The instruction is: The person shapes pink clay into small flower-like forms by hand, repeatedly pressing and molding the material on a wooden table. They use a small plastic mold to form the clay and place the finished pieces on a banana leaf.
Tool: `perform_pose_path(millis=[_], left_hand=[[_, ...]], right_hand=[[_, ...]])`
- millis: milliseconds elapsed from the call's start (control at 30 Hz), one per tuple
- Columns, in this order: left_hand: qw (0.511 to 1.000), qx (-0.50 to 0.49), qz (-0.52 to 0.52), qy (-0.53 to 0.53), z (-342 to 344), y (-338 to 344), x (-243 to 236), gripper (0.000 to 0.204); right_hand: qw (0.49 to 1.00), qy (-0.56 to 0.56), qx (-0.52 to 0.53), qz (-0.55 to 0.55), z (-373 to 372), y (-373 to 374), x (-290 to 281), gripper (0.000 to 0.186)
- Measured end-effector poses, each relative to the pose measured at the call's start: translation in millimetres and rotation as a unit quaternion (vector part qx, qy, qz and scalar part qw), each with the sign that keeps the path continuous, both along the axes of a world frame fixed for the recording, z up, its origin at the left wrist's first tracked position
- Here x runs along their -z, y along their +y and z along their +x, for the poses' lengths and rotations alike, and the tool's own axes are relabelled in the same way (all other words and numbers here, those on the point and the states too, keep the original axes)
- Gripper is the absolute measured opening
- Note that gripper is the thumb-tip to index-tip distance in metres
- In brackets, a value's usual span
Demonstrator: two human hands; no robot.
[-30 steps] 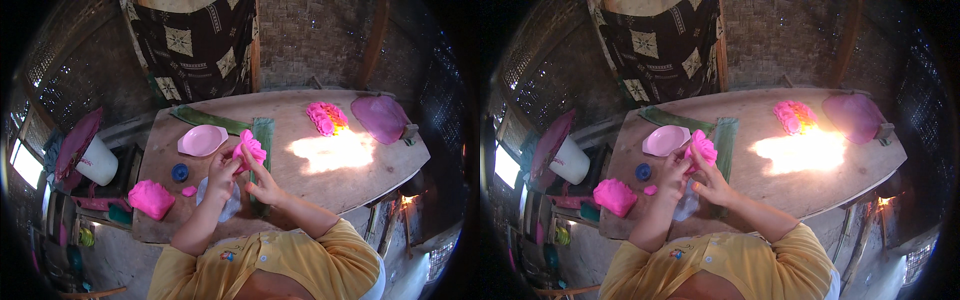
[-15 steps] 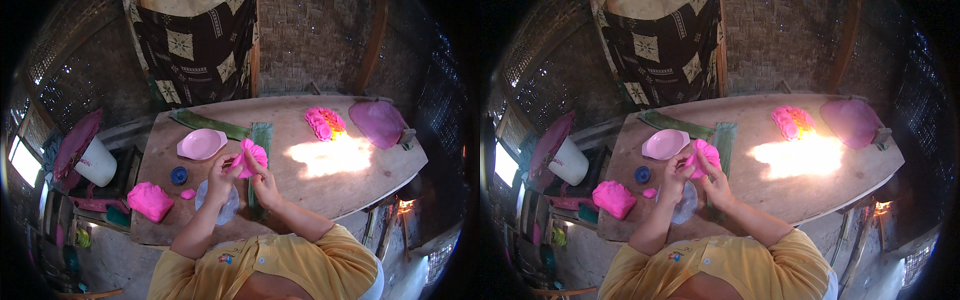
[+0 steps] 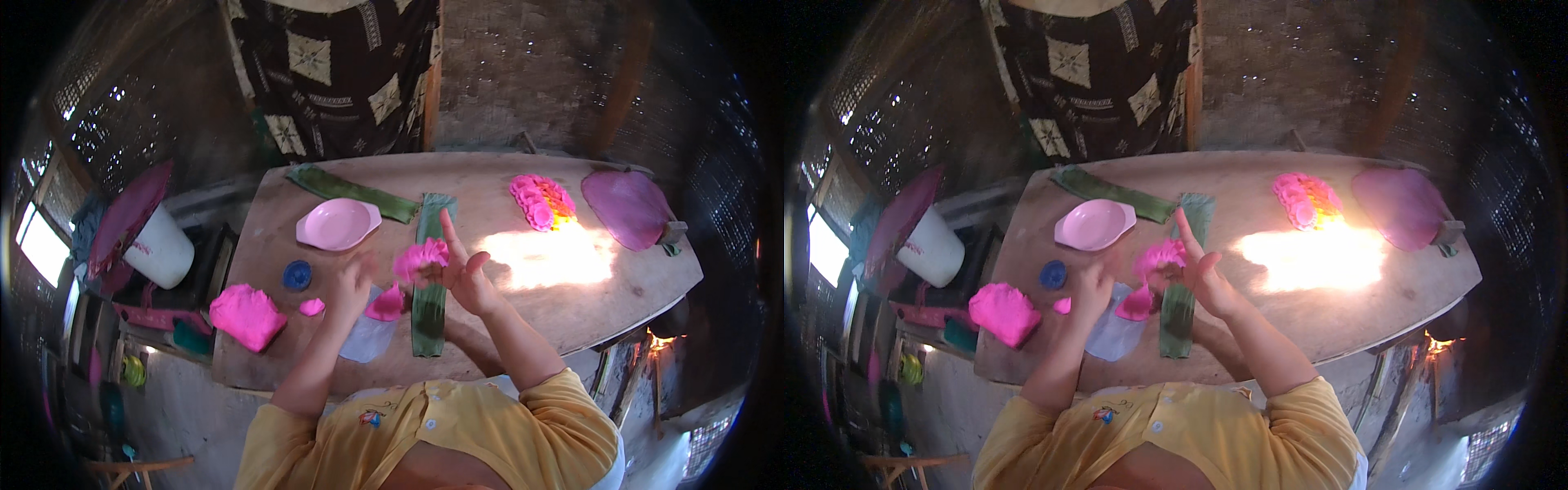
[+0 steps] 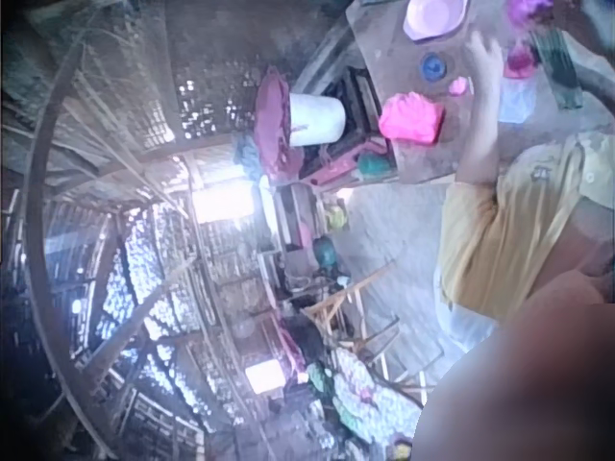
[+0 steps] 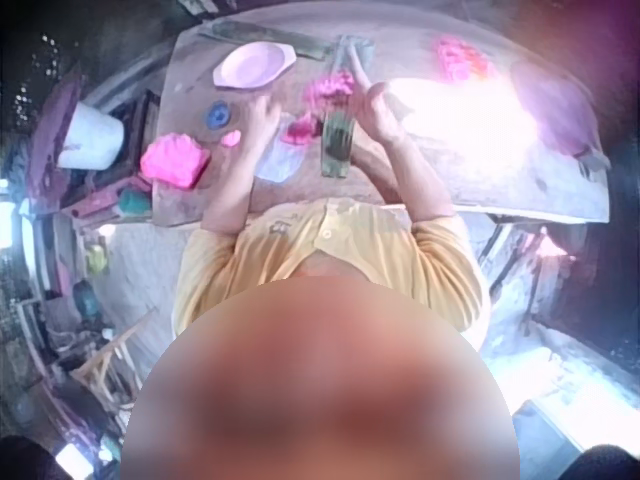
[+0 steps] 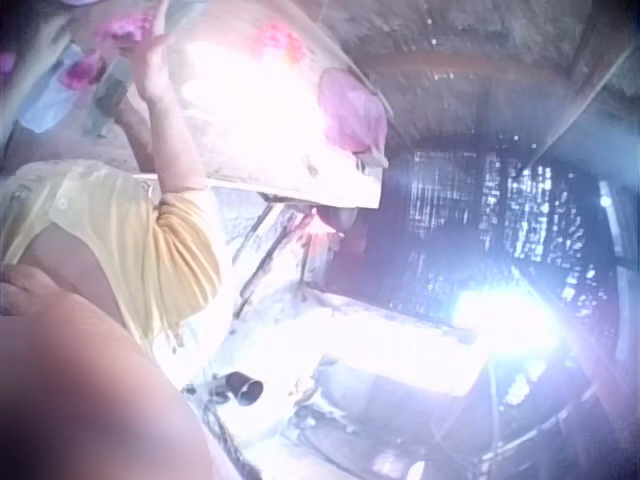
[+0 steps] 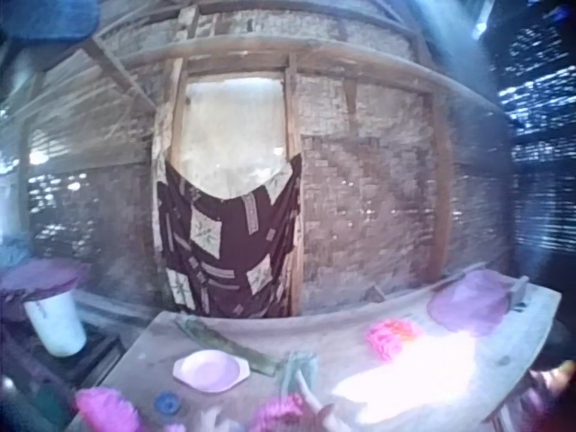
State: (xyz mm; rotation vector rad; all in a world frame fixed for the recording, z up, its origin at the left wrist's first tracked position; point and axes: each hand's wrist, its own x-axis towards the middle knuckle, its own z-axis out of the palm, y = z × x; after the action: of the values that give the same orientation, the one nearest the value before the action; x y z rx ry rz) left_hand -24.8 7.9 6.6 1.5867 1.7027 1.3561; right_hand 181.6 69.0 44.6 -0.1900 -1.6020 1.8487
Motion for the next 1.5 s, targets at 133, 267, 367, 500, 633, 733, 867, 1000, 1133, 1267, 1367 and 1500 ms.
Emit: perform_pose_path(millis=[133,267,367,500,633,733,867,1000,1133,1267,1367,1500], left_hand=[[0.868,0.138,-0.205,-0.431,16.9,9.3,-17.4,0.082],[0.801,0.171,-0.301,-0.489,28.3,7.9,-25.1,0.086],[0.798,0.145,-0.312,-0.494,30.5,4.2,-22.9,0.080],[0.800,0.118,-0.311,-0.499,34.4,2.2,-16.2,0.074],[0.813,0.077,-0.301,-0.492,36.7,1.7,-13.3,0.070],[0.797,0.077,-0.309,-0.513,34.7,1.7,-13.8,0.068],[0.768,0.100,-0.293,-0.560,31.2,1.7,-15.3,0.065],[0.735,0.103,-0.207,-0.637,32.2,1.6,-18.7,0.062],[0.722,0.064,-0.086,-0.684,36.3,2.6,-25.1,0.058],[0.720,0.038,-0.053,-0.690,41.8,3.3,-28.3,0.058],[0.728,0.043,-0.045,-0.682,44.9,1.8,-27.8,0.059],[0.756,0.049,-0.051,-0.651,44.5,-1.5,-26.6,0.060]], right_hand=[[0.985,-0.121,-0.113,0.041,2.9,-7.9,-14.5,0.111],[0.956,-0.262,-0.079,0.110,2.6,-5.0,-21.7,0.108],[0.930,-0.323,-0.027,0.174,2.5,-1.4,-20.0,0.096],[0.875,-0.404,0.035,0.267,-3.0,-3.2,-14.5,0.085],[0.835,-0.454,0.069,0.304,-9.7,-7.4,-14.0,0.088],[0.808,-0.489,0.075,0.319,-11.7,-7.3,-12.2,0.090],[0.927,-0.221,0.175,0.248,-11.0,-1.1,-1.0,0.086],[0.969,-0.098,0.197,-0.112,-9.5,2.3,13.8,0.079],[0.919,-0.015,0.044,-0.392,-13.7,-12.7,24.7,0.052],[0.888,0.046,0.057,-0.453,-20.4,-26.9,26.1,0.032],[0.923,0.067,0.171,-0.337,-21.5,-26.0,20.3,0.021],[0.945,0.025,0.191,-0.265,-18.6,-18.6,10.4,0.016]])
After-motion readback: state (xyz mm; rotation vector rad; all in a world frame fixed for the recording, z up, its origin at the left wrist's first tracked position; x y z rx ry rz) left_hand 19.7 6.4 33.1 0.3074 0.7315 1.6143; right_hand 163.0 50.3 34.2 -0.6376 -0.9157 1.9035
